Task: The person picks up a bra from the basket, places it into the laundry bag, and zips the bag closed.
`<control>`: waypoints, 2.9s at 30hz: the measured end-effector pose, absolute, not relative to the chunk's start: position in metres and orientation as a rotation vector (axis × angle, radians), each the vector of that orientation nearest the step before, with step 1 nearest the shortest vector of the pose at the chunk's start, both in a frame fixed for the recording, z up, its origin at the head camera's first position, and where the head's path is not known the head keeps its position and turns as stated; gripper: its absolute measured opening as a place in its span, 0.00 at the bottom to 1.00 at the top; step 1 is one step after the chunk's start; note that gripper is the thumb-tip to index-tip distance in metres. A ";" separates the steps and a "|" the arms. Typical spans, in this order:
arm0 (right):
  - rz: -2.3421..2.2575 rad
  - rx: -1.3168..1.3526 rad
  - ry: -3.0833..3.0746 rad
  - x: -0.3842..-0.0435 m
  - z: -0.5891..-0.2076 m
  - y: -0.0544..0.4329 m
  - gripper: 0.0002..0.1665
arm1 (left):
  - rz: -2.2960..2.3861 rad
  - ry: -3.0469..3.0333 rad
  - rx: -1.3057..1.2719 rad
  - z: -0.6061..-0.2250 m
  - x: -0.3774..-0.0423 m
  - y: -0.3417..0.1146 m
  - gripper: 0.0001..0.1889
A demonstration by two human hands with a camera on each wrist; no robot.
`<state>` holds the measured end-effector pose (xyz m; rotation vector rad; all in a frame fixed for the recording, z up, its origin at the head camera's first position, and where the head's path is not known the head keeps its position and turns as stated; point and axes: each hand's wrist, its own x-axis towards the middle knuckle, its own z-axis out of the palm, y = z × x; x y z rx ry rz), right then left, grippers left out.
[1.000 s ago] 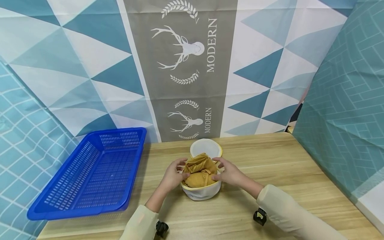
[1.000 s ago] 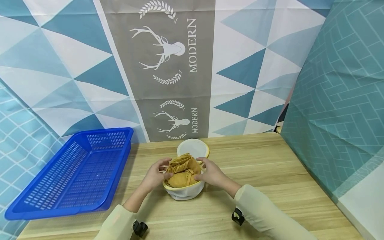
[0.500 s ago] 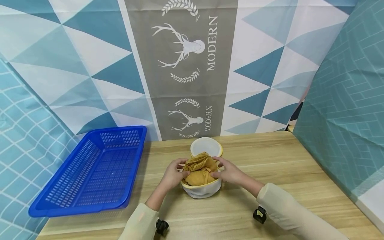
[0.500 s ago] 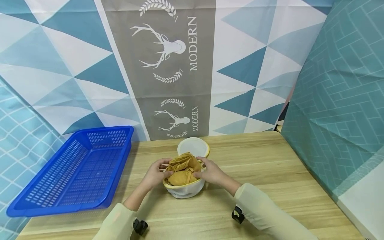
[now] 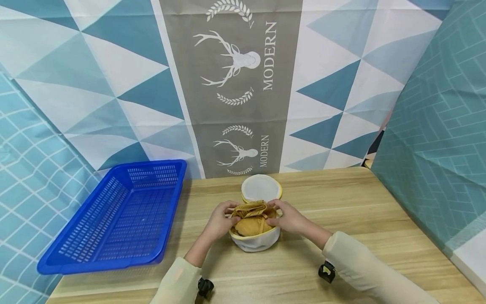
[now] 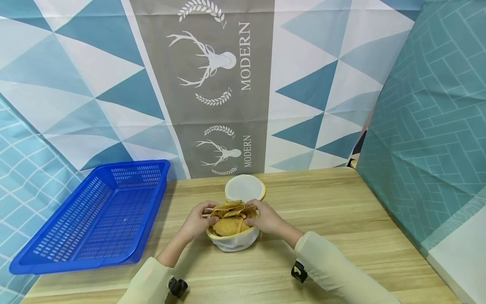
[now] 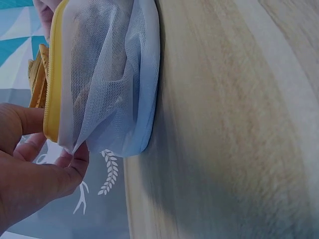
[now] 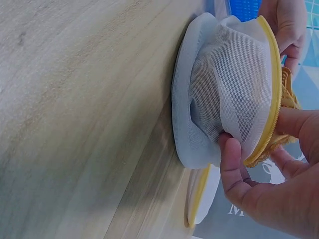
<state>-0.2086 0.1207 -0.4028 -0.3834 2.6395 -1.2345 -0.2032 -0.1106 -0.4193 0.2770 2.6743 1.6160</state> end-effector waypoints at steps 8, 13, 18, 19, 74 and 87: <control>-1.252 -0.456 2.648 -0.210 -0.406 0.121 0.14 | 1.577 2.712 0.387 -0.422 -0.204 -0.110 0.20; -1.320 -0.386 2.568 -0.212 -0.405 0.121 0.14 | 1.554 2.740 0.428 -0.421 -0.202 -0.110 0.20; -1.331 -0.374 2.562 -0.212 -0.405 0.120 0.21 | 1.513 2.757 0.444 -0.419 -0.202 -0.109 0.20; -1.315 -0.384 2.589 -0.211 -0.405 0.119 0.20 | 1.510 2.756 0.443 -0.419 -0.202 -0.108 0.20; -1.207 -0.226 2.647 -0.211 -0.407 0.117 0.16 | 1.289 2.859 0.322 -0.414 -0.203 -0.091 0.12; -1.259 -0.198 2.640 -0.211 -0.396 0.120 0.13 | 1.205 2.910 0.285 -0.416 -0.201 -0.086 0.11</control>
